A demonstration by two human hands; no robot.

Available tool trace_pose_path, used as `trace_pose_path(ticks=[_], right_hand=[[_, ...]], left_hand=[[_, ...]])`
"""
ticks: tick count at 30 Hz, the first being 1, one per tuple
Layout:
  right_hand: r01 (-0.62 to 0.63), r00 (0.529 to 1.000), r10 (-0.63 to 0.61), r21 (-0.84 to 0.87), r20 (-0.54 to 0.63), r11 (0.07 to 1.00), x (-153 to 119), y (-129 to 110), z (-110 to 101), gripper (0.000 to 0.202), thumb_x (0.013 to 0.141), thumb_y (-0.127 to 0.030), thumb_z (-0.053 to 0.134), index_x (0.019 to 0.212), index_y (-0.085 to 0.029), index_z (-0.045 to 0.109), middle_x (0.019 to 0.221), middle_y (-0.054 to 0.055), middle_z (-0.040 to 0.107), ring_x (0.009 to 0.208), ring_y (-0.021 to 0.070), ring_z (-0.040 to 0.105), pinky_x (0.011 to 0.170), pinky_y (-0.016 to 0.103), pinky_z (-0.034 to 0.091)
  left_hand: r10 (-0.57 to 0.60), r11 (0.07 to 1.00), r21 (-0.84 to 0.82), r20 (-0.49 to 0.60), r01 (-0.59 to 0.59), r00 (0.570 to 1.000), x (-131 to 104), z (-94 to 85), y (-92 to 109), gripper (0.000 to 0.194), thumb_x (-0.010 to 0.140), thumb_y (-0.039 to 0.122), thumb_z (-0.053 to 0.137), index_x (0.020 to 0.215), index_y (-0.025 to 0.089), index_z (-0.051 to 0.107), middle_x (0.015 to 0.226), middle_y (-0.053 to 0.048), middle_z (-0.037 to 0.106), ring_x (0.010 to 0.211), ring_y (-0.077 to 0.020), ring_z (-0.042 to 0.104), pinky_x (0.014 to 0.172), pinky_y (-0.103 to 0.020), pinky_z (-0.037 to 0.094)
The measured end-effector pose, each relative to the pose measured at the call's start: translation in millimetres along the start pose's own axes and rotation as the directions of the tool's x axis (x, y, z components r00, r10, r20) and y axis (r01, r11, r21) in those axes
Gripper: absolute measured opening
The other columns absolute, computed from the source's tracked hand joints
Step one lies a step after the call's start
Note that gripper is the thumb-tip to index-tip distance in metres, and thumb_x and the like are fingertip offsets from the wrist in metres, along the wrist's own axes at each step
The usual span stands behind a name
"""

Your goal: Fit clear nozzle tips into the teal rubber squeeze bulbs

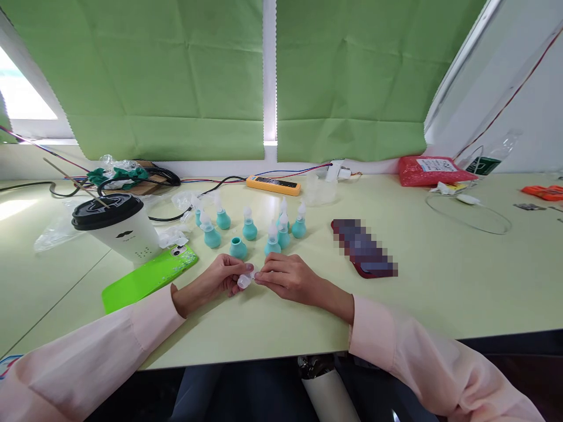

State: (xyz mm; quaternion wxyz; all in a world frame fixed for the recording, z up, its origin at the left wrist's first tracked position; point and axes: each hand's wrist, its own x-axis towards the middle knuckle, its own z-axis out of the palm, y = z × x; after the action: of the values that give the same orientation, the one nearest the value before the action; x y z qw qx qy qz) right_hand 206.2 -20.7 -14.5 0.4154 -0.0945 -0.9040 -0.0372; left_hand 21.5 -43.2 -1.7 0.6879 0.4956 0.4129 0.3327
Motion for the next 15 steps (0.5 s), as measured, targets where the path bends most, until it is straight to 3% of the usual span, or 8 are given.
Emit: trace_pose_path(ticks=[7,15], right_hand=[[0.008,1.000,-0.009,0.130,0.007,0.992,6.5,-0.3,-2.5,0.003,0.074,-0.014,0.055,0.077,-0.015,0.056,0.062,0.002,0.061,0.062,0.0103,0.051,0.053,0.021,0.045],[0.093,0.988,-0.073,-0.154,0.134,0.984,8.0,-7.4,-7.7,0.004,0.079,-0.012,0.047,0.080,-0.013,0.050,0.068,0.004,0.057,0.070,0.0131,0.051,0.056,0.024,0.044]], left_hand=[[-0.055,0.998,0.014,0.031,0.055,0.998,0.3,-0.8,2.1,0.026,0.066,0.031,0.061,0.053,0.009,0.058,0.045,-0.001,0.053,0.034,-0.0047,0.043,0.031,-0.017,0.031],[-0.035,0.999,-0.009,0.032,0.036,0.999,1.0,-1.8,-0.4,0.028,0.068,0.031,0.060,0.053,0.007,0.059,0.044,-0.001,0.052,0.033,-0.0040,0.042,0.030,-0.016,0.030]])
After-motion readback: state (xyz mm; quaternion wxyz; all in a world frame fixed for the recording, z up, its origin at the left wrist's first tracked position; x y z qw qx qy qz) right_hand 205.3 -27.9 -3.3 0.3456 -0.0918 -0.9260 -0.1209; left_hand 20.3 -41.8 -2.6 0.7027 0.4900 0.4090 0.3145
